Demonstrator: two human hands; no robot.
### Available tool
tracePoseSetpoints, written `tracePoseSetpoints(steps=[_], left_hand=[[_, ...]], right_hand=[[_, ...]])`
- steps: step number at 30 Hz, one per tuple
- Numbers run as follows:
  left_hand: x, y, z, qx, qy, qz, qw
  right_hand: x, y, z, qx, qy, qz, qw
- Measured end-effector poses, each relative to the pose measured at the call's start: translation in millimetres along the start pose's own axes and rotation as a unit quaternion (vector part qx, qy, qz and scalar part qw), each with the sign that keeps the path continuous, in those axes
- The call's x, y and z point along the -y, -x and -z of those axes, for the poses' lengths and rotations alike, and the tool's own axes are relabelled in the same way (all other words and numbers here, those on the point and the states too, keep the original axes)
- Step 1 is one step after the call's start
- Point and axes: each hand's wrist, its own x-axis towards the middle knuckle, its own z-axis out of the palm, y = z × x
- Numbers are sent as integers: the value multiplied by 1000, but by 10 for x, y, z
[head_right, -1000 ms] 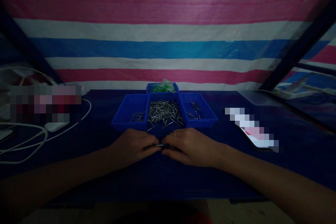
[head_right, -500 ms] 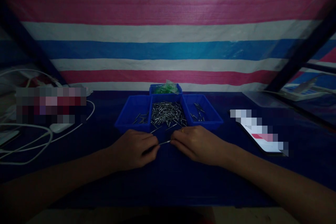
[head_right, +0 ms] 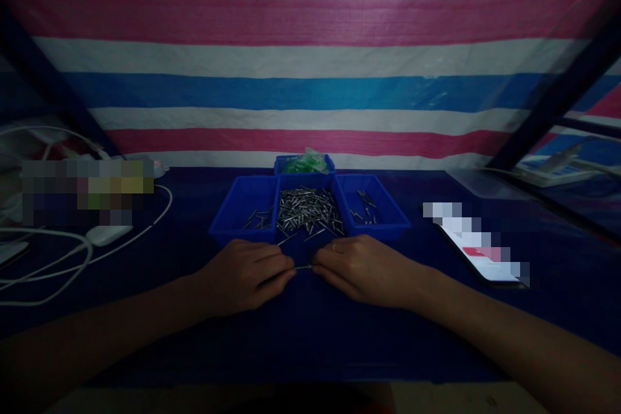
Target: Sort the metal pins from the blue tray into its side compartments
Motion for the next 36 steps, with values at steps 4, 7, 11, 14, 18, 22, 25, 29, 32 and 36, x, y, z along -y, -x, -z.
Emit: tracePoseSetpoints(steps=[4,7,11,14,18,22,25,29,32,36], left_hand=[[3,15,-5,-22,-3,-22,1000],[10,31,-27,-11,-2,-44,999],[20,33,-61,-17,13,-42,999],[19,22,-65,-28,20,-42,999],[5,5,-44,-27,22,-52,998],[-20,-17,-8,-7,39,-57,998],[-37,-34,11,18,52,-60,997],[-53,-37,6,27,71,-58,995],[-60,-24,-1,14,82,-66,994],[-58,-12,-1,10,77,-67,995]], right_hand=[[7,3,-13,-5,3,14,1000],[12,4,-26,-8,2,26,1000],[17,0,-46,-11,-5,30,999],[21,-4,-58,-14,-12,36,999],[32,-13,-65,-19,-30,40,999],[43,-26,-70,-17,-34,41,998],[47,-31,-78,-14,-32,45,998],[50,-25,-78,-13,-34,51,998],[51,-21,-65,-7,-38,42,998],[47,-32,-47,2,-43,33,999]])
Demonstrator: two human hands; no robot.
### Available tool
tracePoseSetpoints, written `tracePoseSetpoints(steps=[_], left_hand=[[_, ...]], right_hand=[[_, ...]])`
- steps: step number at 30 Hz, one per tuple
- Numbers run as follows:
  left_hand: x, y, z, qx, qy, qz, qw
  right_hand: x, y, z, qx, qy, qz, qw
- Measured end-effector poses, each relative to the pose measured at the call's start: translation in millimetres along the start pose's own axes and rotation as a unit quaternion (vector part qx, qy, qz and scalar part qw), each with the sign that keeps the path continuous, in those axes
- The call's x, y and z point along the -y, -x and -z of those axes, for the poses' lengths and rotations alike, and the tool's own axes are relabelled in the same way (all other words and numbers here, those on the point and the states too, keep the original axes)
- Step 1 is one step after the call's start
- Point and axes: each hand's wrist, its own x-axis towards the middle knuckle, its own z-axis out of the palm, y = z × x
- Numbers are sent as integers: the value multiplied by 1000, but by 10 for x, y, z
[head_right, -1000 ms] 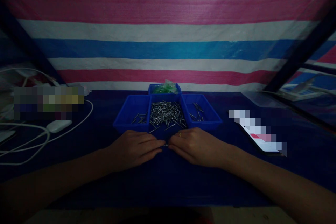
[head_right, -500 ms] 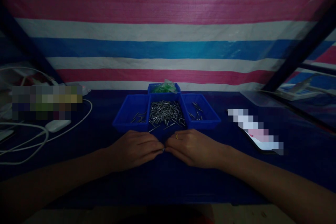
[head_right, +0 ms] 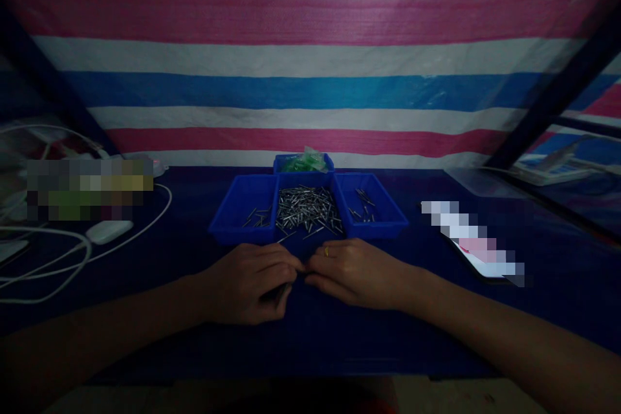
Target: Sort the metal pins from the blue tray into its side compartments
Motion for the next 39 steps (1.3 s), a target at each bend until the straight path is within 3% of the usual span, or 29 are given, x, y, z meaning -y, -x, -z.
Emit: tracePoseSetpoints(steps=[7,22,29,39], left_hand=[[33,-6,-7,27,-56,59,996],[55,-4,-12,34,-65,85,994],[80,16,10,44,-77,58,994],[78,13,-15,47,-73,115,990]], right_hand=[[1,12,1,-4,-4,-11,1000],[-16,27,13,-9,16,-13,1000],[-25,39,37,-5,36,-28,999],[-17,47,53,-2,47,-62,997]])
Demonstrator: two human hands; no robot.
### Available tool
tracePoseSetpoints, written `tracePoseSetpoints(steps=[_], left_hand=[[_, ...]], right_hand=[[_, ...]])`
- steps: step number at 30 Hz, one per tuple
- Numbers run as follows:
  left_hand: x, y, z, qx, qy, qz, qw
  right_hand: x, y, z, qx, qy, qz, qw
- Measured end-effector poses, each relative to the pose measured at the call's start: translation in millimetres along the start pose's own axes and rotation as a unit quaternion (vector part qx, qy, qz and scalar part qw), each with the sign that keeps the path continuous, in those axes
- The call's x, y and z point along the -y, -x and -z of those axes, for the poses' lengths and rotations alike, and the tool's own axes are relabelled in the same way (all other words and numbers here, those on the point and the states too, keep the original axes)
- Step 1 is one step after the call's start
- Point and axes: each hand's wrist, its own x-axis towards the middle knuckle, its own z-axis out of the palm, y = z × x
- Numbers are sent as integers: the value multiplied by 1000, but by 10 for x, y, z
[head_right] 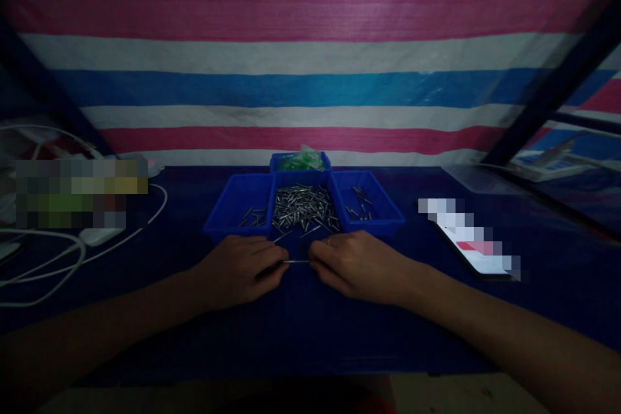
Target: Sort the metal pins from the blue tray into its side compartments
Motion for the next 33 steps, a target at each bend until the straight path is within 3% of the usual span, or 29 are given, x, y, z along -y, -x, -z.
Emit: tracePoseSetpoints(steps=[13,24,33], left_hand=[[-22,-6,29,-28,11,16,999],[-9,0,12,-45,25,-95,994],[-6,8,33,-40,101,-162,981]], right_hand=[[-9,-10,13,1,-4,-4,1000],[3,-4,-19,3,4,45,999],[16,-12,-19,8,-11,62,998]])
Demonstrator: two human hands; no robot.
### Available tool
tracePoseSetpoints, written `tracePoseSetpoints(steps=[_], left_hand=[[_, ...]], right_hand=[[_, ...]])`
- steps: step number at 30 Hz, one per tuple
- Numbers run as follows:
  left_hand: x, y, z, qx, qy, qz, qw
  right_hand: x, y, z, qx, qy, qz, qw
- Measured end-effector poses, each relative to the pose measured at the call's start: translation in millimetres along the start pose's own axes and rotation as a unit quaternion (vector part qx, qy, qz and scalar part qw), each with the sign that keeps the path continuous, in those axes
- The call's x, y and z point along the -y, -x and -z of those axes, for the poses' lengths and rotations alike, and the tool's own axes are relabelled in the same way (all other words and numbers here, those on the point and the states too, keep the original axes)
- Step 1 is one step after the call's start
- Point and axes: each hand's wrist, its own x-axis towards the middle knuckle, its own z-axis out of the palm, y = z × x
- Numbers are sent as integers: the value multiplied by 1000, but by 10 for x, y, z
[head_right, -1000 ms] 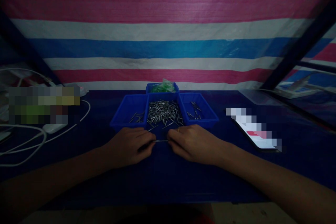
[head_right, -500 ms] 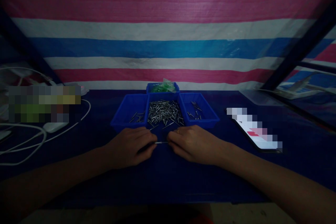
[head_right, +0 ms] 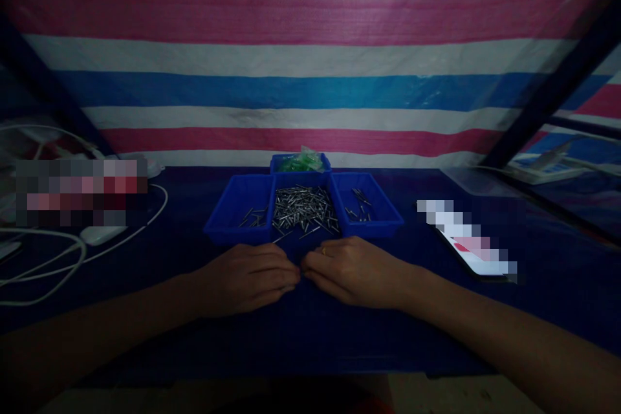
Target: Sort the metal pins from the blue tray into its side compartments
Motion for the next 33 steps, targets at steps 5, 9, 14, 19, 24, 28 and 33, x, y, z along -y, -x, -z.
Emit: tracePoseSetpoints(steps=[5,9,14,19,24,28,33], left_hand=[[-18,11,-6,5,2,-12,1000],[-14,12,-28,6,-55,32,998],[4,3,-45,14,-104,87,991],[-1,14,-79,31,-110,96,989],[-8,4,-86,42,-107,94,989],[-4,-15,-74,39,-97,97,990],[-1,-19,-89,31,-105,87,990]], right_hand=[[-2,4,-6,-10,-2,5,1000],[-3,7,5,-9,7,6,1000],[-4,11,1,-8,6,7,1000],[-8,-3,-13,-9,6,15,1000],[-16,-7,-25,-14,14,15,1000],[-19,-1,-29,-13,8,20,1000],[-9,-6,-27,-17,13,26,999]])
